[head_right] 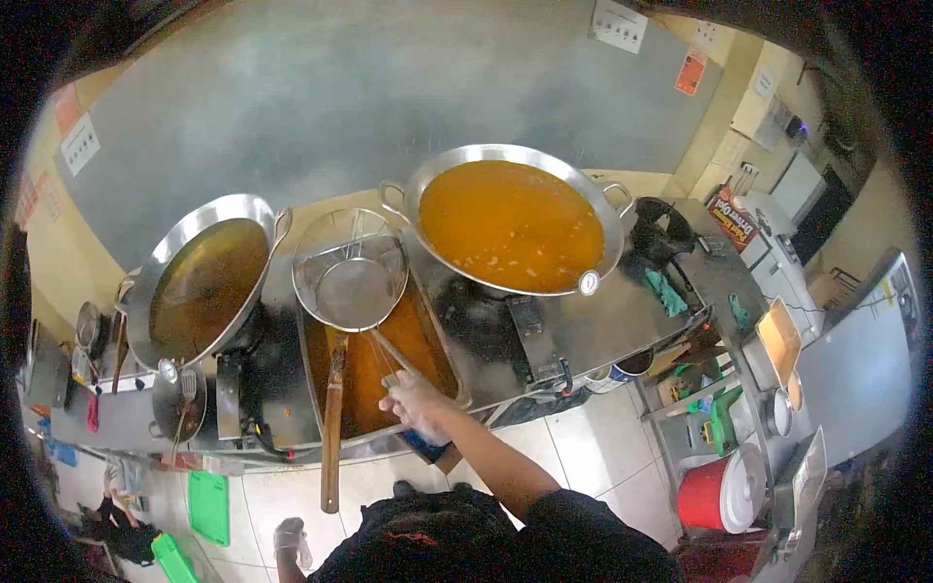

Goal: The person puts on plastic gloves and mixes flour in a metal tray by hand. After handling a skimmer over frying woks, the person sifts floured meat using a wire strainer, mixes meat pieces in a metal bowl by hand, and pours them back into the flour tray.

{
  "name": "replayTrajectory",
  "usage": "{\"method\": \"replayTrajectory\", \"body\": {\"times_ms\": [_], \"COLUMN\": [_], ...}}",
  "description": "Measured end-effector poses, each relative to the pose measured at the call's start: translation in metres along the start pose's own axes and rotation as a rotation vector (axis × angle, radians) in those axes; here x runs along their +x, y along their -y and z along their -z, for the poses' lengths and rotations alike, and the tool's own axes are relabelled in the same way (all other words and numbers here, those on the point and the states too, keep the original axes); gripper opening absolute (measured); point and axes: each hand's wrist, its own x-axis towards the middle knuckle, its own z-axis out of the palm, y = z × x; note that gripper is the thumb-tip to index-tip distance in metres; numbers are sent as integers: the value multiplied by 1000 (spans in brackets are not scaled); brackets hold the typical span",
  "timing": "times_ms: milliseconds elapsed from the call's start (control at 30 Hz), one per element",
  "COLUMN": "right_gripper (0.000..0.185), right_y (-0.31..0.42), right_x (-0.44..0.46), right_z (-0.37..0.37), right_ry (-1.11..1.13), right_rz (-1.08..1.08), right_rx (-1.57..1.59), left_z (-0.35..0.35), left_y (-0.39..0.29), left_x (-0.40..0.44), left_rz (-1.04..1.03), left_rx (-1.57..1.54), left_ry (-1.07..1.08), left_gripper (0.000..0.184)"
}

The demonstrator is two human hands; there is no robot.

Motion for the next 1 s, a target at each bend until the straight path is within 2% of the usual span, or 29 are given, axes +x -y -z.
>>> {"method": "replayTrajectory", "body": {"times_ms": [33,100,133,167,200,267,300,333,367,400,433,467,500,567,600,633,667,700,767,867,900,1000], "right_gripper": [23,25,29,33,33,36,38,46,48,48,49,48,49,46,41,40,39,39,36,34,34,30], "right_y": [-24,-31,-17,2,25,52,59,92,108,123,135,130,126,159,184,203,221,236,255,297,307,331], "right_x": [25,33,5,-27,-62,-116,-138,-171,-189,-209,-227,-233,-240,-243,-244,-243,-243,-235,-211,-195,-185,-123], "right_z": [14,32,35,33,25,29,35,20,27,27,36,74,112,161,171,188,209,256,363,416,439,540], "right_ry": [-76,-163,-164,-159,-198,-251,-267,-241,-222,-297,-371,-350,-302,-384,-627,-707,-789,-774,-1052,-1103,-1095,-904], "right_rz": [113,215,414,616,436,166,77,-53,-86,-10,73,272,465,428,366,370,375,383,287,373,374,396], "right_rx": [-265,-541,-777,-1010,-1012,-1001,-988,-799,-655,-686,-714,-595,-482,-262,-903,-1051,-1199,-1206,-1988,-1992,-1986,-2164], "left_z": [-7,-30,-37,-35,-44,-66,-75,-82,-79,-84,-87,-89,-94,-106,-117,-131,-139,-156,-175,-219,-227,-261], "left_y": [-3,23,36,42,72,93,93,94,106,102,95,86,74,67,73,81,51,51,38,-12,-23,-54], "left_x": [5,23,33,46,57,60,60,57,63,60,56,50,41,46,51,49,38,39,39,1,0,-24], "left_rz": [116,125,146,97,-403,-200,-24,157,-140,-139,124,383,401,370,346,148,318,323,234,225,254,312], "left_rx": [-51,-168,-277,-96,454,-75,-200,-320,184,179,-174,-526,-679,-668,-655,-734,-678,-689,-703,-635,-512,-572], "left_ry": [29,48,51,193,117,201,217,229,399,399,300,189,69,34,8,-82,-110,-120,-7,-43,35,-15], "left_gripper": [21,23,25,21,15,12,12,12,14,14,15,18,19,18,17,18,17,17,18,18,18,18]}}
